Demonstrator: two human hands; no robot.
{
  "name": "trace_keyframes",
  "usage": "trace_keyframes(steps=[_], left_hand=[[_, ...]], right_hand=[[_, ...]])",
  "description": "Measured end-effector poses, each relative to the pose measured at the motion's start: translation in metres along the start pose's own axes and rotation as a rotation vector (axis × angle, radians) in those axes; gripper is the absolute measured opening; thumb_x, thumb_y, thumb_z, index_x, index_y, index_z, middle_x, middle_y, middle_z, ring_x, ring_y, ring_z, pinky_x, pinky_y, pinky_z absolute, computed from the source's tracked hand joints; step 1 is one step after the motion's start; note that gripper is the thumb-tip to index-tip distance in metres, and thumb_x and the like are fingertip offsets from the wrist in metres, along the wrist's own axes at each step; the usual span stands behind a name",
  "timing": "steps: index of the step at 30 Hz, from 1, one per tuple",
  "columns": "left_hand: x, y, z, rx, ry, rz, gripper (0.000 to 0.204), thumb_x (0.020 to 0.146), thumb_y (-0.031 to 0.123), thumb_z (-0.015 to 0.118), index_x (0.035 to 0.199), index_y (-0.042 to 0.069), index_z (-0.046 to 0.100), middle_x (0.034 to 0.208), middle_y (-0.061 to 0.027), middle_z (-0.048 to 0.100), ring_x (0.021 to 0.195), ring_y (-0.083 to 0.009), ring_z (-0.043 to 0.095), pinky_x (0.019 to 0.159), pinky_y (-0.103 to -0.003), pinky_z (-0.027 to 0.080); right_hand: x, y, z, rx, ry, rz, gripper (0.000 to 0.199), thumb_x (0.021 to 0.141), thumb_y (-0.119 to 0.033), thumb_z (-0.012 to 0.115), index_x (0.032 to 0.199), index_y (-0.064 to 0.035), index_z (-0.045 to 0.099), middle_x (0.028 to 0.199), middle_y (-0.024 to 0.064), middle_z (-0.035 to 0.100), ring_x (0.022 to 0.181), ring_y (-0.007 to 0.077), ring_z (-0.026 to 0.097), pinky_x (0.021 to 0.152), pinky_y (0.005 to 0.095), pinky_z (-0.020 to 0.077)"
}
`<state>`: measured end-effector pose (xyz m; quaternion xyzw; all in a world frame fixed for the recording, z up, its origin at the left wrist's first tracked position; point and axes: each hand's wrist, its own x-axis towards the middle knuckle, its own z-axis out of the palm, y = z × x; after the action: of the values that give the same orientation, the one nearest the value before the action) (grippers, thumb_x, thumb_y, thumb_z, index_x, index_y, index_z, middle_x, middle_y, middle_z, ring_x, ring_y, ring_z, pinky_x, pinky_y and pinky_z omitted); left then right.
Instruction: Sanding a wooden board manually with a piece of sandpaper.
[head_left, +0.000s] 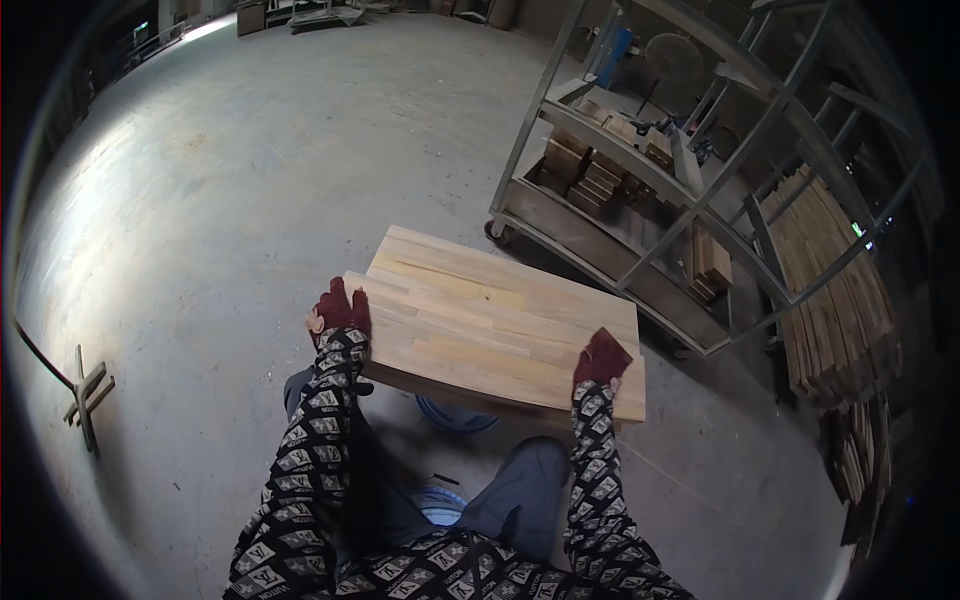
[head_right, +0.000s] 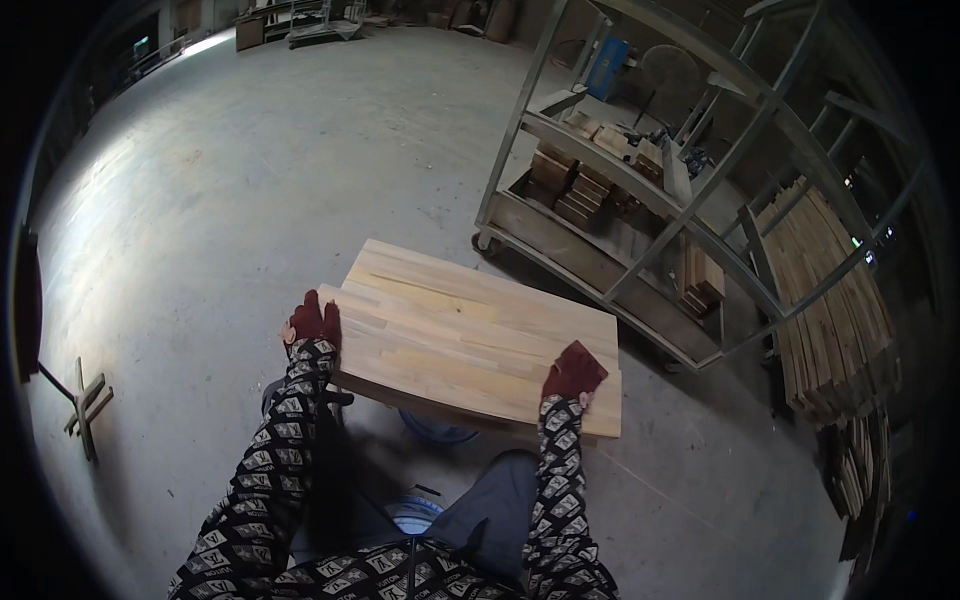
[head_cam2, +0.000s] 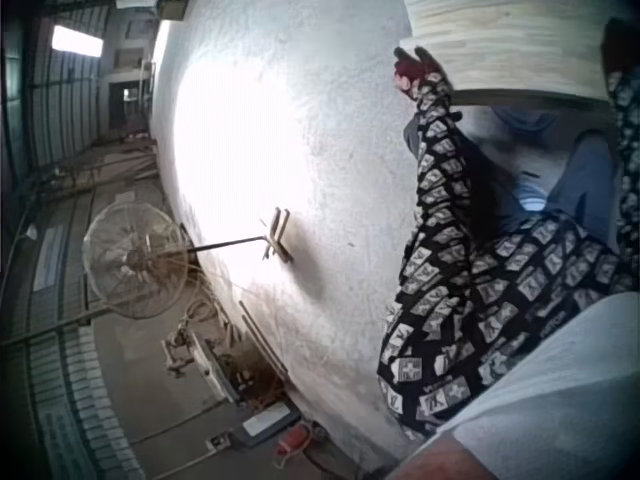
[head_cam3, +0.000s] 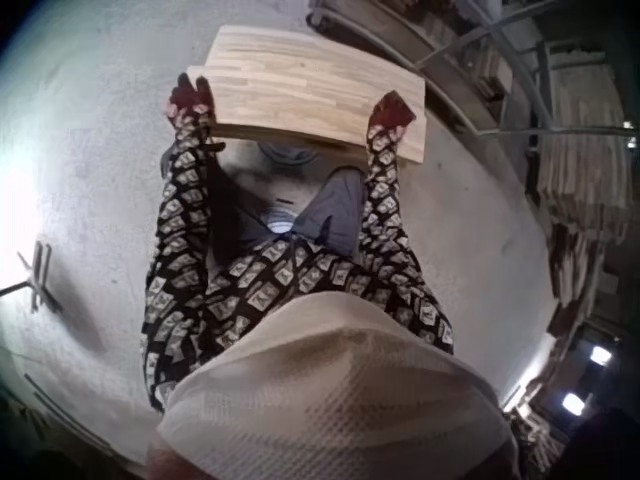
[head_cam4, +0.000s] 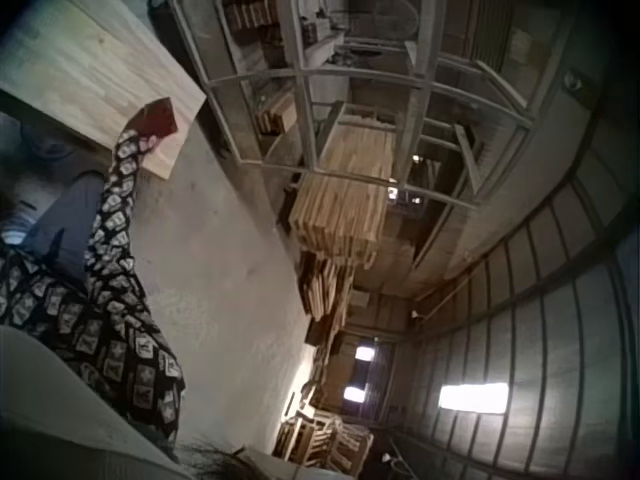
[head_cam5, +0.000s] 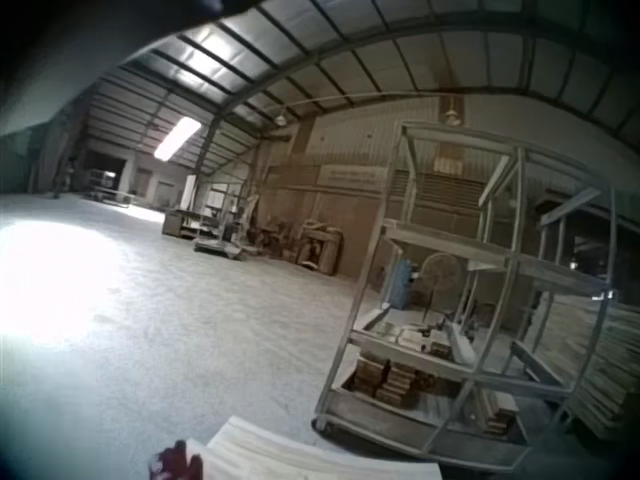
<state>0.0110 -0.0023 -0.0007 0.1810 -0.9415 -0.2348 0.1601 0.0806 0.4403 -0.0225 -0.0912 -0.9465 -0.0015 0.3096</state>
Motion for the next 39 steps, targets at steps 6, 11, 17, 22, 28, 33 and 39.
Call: trace_keyframes(steps=[6, 11, 17, 22, 28, 33, 39], left_hand=[[0.002, -0.003, -0.002, -0.001, -0.016, 0.017, 0.046, 0.094, 0.045, 0.057, 0.123, 0.009, 0.054, 0.098, -0.0218, 0.069, 0.089, -0.0410, 0.070, 0.081, -0.055, 0.053], [0.001, -0.006, 0.003, 0.002, -0.005, 0.045, 0.044, 0.095, 0.044, 0.056, 0.124, 0.011, 0.054, 0.100, -0.0211, 0.069, 0.092, -0.0397, 0.069, 0.081, -0.055, 0.052], [0.003, -0.007, 0.010, -0.023, 0.011, 0.028, 0.046, 0.095, 0.044, 0.057, 0.125, 0.010, 0.055, 0.097, -0.0204, 0.068, 0.091, -0.0391, 0.069, 0.080, -0.053, 0.052], [0.004, -0.008, 0.010, 0.008, 0.012, 0.013, 0.048, 0.094, 0.044, 0.058, 0.127, 0.010, 0.055, 0.098, -0.0208, 0.069, 0.091, -0.0396, 0.069, 0.080, -0.054, 0.053], [0.006, -0.007, 0.007, 0.004, -0.024, 0.008, 0.048, 0.094, 0.046, 0.056, 0.128, 0.011, 0.054, 0.099, -0.0219, 0.069, 0.094, -0.0418, 0.069, 0.082, -0.056, 0.052], [0.004, -0.003, 0.002, -0.018, -0.050, 0.007, 0.046, 0.096, 0.043, 0.054, 0.129, 0.012, 0.054, 0.101, -0.0239, 0.068, 0.095, -0.0432, 0.068, 0.083, -0.058, 0.051], [0.003, 0.000, 0.001, -0.006, -0.060, -0.026, 0.046, 0.096, 0.041, 0.052, 0.133, 0.012, 0.053, 0.105, -0.0248, 0.068, 0.099, -0.0441, 0.067, 0.086, -0.058, 0.051]], right_hand=[[-0.012, -0.219, 0.004, 0.340, -0.152, -0.441, 0.050, 0.075, -0.027, 0.073, 0.117, -0.0065, 0.057, 0.113, 0.0156, 0.055, 0.115, 0.0358, 0.051, 0.096, 0.0495, 0.0403], [-0.019, -0.195, 0.001, 0.413, -0.159, -0.568, 0.054, 0.071, -0.025, 0.074, 0.118, -0.0058, 0.056, 0.116, 0.0151, 0.054, 0.119, 0.0352, 0.050, 0.105, 0.0510, 0.0374], [-0.021, 0.003, -0.027, 0.221, -0.013, -0.237, 0.049, 0.078, -0.007, 0.068, 0.126, -0.0026, 0.060, 0.118, 0.0221, 0.062, 0.117, 0.0408, 0.057, 0.102, 0.0520, 0.0419], [-0.023, 0.059, -0.008, 0.009, -0.009, 0.120, 0.040, 0.079, -0.014, 0.068, 0.118, -0.0052, 0.065, 0.101, 0.0199, 0.066, 0.099, 0.0382, 0.065, 0.089, 0.0511, 0.0508], [-0.031, -0.163, 0.013, 0.231, -0.080, -0.259, 0.054, 0.072, -0.019, 0.073, 0.122, -0.0040, 0.060, 0.116, 0.0177, 0.061, 0.114, 0.0372, 0.057, 0.102, 0.0508, 0.0422], [-0.042, -0.218, -0.013, 0.434, -0.308, -0.525, 0.071, 0.067, -0.024, 0.074, 0.132, -0.0034, 0.055, 0.133, 0.0184, 0.053, 0.129, 0.0393, 0.046, 0.112, 0.0535, 0.0336], [-0.052, -0.043, -0.034, 0.258, -0.112, -0.319, 0.054, 0.072, -0.015, 0.068, 0.124, -0.0014, 0.060, 0.116, 0.0230, 0.059, 0.114, 0.0443, 0.054, 0.100, 0.0530, 0.0419]])
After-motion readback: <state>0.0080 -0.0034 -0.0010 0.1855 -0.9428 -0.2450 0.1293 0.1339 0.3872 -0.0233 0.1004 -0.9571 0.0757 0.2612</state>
